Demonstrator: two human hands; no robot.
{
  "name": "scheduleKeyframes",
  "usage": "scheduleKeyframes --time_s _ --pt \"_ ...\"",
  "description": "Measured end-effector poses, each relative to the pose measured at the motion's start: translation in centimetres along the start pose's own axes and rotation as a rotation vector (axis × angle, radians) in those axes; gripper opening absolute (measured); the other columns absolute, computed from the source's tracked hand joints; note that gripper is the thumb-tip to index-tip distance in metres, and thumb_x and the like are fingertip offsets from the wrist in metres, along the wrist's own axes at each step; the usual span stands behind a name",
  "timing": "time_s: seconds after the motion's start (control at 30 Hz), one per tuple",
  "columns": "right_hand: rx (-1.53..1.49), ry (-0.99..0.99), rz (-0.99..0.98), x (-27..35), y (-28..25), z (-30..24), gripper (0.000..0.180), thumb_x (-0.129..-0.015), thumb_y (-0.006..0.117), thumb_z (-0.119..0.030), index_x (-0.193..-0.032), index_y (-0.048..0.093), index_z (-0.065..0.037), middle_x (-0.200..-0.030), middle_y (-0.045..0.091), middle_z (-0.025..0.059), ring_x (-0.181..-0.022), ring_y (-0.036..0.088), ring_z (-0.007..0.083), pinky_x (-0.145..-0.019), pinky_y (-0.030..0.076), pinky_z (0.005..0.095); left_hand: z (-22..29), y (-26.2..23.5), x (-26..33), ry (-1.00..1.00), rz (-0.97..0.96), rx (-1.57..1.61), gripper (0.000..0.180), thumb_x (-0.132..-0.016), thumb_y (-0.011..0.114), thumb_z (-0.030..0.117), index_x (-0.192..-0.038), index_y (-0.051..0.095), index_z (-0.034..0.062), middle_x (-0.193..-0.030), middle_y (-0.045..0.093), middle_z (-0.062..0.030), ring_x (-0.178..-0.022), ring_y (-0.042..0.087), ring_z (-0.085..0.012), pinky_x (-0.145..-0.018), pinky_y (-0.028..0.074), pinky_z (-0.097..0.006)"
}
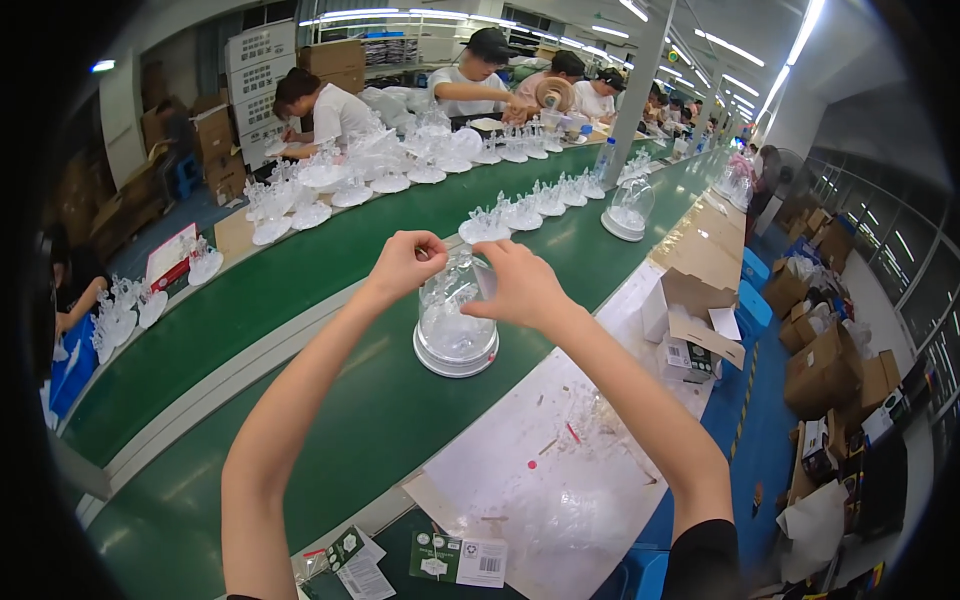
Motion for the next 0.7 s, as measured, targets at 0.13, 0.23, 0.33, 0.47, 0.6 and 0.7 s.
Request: scheduleKeyframes --time_s 0.13,0.23,0.33,0.47,0.6,0.7 --pt "-0.125 0.127 -0.009 0.9 0.4 2.6 0.035 -0.075 0.07 -0.019 -0.104 0.06 -0.001 -0.086 0.066 0.0096 -0.074 0.064 0.0224 -0.069 0.052 0.0305 -0.1 0.4 0.2 -0.033 -0.025 0.049 0.013 -0.075 0.064 0.01 -0.08 0.065 -0.0013 -0.063 0.06 -0.0012 -0.053 0.055 -0.0054 -0.049 0.045 -0.022" --pt "-0.461 0.369 -0.008 0.8 0.3 5.4 0.03 -0.081 0.066 -0.02 -0.101 0.059 0.001 -0.08 0.066 0.0062 -0.06 0.062 0.0159 -0.052 0.05 0.0257 0.2 0.3 0.2 -0.017 -0.003 0.031 0.013 -0.075 0.063 0.01 -0.08 0.065 -0.0013 -0.064 0.061 -0.0015 -0.052 0.055 -0.0057 -0.049 0.045 -0.022" --pt "-0.744 0.606 -0.111 1.7 2.4 5.7 0.028 -0.088 0.061 -0.026 -0.09 0.061 0.002 -0.078 0.065 0.0052 -0.054 0.06 0.0117 -0.044 0.046 0.0225 -0.4 -0.1 0.2 -0.007 -0.014 0.009 0.013 -0.076 0.064 0.011 -0.08 0.065 -0.0012 -0.064 0.06 -0.0016 -0.052 0.055 -0.006 -0.048 0.045 -0.022" --pt "-0.44 0.779 -0.299 3.2 2.2 6.1 0.038 -0.086 0.06 -0.036 -0.085 0.066 0.002 -0.075 0.066 0.0096 -0.063 0.065 0.0202 -0.054 0.05 0.0317 -0.7 -0.6 0.4 -0.039 -0.054 0.021 0.013 -0.076 0.064 0.011 -0.08 0.065 -0.001 -0.066 0.06 -0.0016 -0.052 0.055 -0.0061 -0.047 0.047 -0.022" --pt "0.033 0.27 0.153 -0.2 -2.4 3.0 0.031 -0.084 0.062 -0.028 -0.082 0.064 0.002 -0.073 0.065 0.0122 -0.069 0.065 0.0248 -0.067 0.05 0.0337 -0.8 -0.5 0.7 -0.099 -0.13 0.096 0.013 -0.077 0.064 0.012 -0.08 0.064 -0.0002 -0.067 0.058 -0.0007 -0.052 0.054 -0.005 -0.046 0.048 -0.022" --pt "-0.167 -0.025 0.214 -3.4 -0.7 0.2 0.025 -0.08 0.063 -0.023 -0.08 0.068 0.002 -0.077 0.067 0.0129 -0.074 0.065 0.0248 -0.07 0.05 0.0319 -1.0 -0.8 1.1 -0.158 -0.168 0.119 0.013 -0.078 0.063 0.013 -0.082 0.064 0.0004 -0.068 0.058 0.0004 -0.054 0.053 -0.0045 -0.046 0.048 -0.022"
Point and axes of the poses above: each hand's wrist, its own x-axis away from the middle knuckle, its own y-axis out of the palm, z = x × y, the point moved 8 cm from there along -x, towards the middle knuckle
